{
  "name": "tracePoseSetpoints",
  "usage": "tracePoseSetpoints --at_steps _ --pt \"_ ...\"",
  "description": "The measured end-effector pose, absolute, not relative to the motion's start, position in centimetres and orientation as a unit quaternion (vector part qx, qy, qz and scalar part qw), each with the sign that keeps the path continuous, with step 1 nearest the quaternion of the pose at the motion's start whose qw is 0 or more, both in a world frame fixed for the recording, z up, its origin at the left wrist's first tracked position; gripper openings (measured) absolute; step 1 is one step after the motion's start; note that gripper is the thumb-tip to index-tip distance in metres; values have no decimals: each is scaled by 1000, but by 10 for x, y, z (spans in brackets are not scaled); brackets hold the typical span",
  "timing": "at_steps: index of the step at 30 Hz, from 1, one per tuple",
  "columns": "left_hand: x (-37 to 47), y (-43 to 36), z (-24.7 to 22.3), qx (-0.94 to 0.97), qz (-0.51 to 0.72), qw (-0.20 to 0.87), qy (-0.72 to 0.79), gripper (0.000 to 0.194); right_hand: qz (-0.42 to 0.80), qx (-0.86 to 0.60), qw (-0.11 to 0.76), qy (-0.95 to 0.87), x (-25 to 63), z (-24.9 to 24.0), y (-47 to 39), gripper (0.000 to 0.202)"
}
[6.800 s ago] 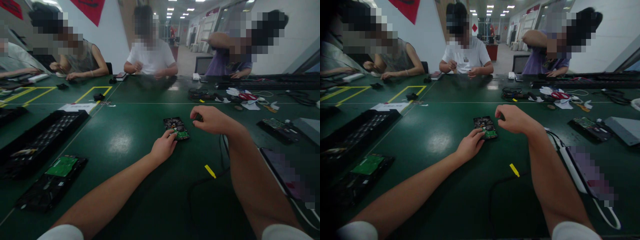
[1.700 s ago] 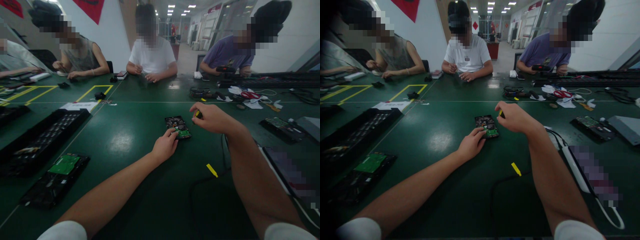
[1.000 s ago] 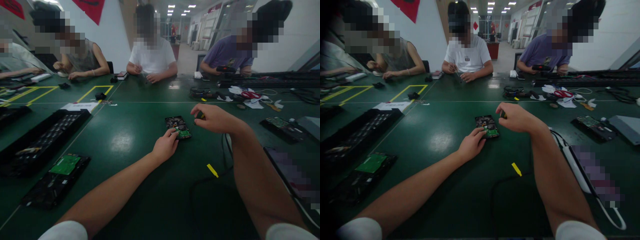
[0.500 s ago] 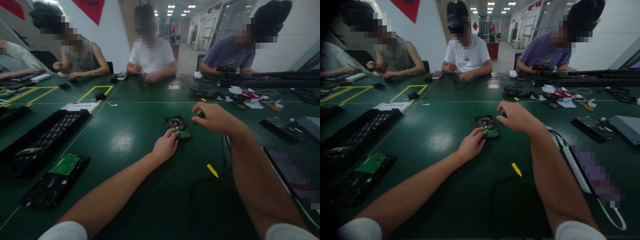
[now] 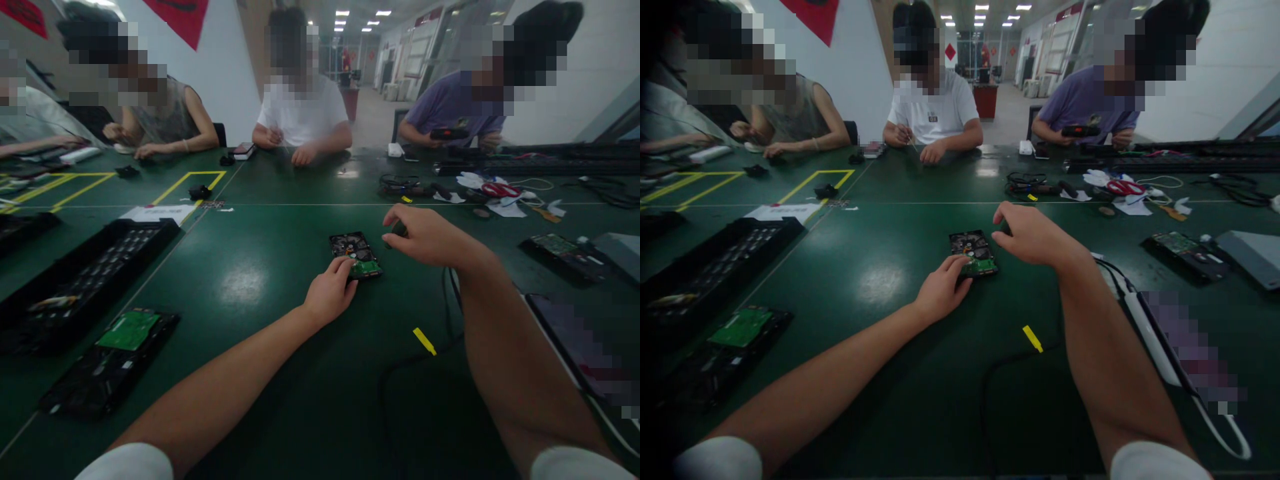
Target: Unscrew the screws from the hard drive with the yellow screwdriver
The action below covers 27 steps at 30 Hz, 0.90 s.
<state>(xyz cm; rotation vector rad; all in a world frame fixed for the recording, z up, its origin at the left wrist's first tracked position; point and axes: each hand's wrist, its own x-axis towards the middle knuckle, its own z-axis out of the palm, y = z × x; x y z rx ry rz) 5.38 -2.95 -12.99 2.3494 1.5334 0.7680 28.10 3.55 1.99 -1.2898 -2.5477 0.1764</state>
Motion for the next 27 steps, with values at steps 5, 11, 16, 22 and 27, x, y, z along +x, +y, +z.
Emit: tracePoseSetpoints --at_steps 5,11,16,22,27 --pt "54 -31 -130 810 249 103 521 44 63 -444 137 -883 279 21 34 24" --pt "53 -32 -131 816 237 90 520 42 54 -448 138 -882 280 20 35 19" --pt "53 -31 -133 804 247 90 533 44 67 -436 141 -886 279 21 34 24" --pt "53 -30 -134 794 254 93 544 45 42 -442 138 -885 281 21 36 21" --pt "53 -30 -133 797 254 96 540 45 48 -428 135 -892 281 20 36 21"
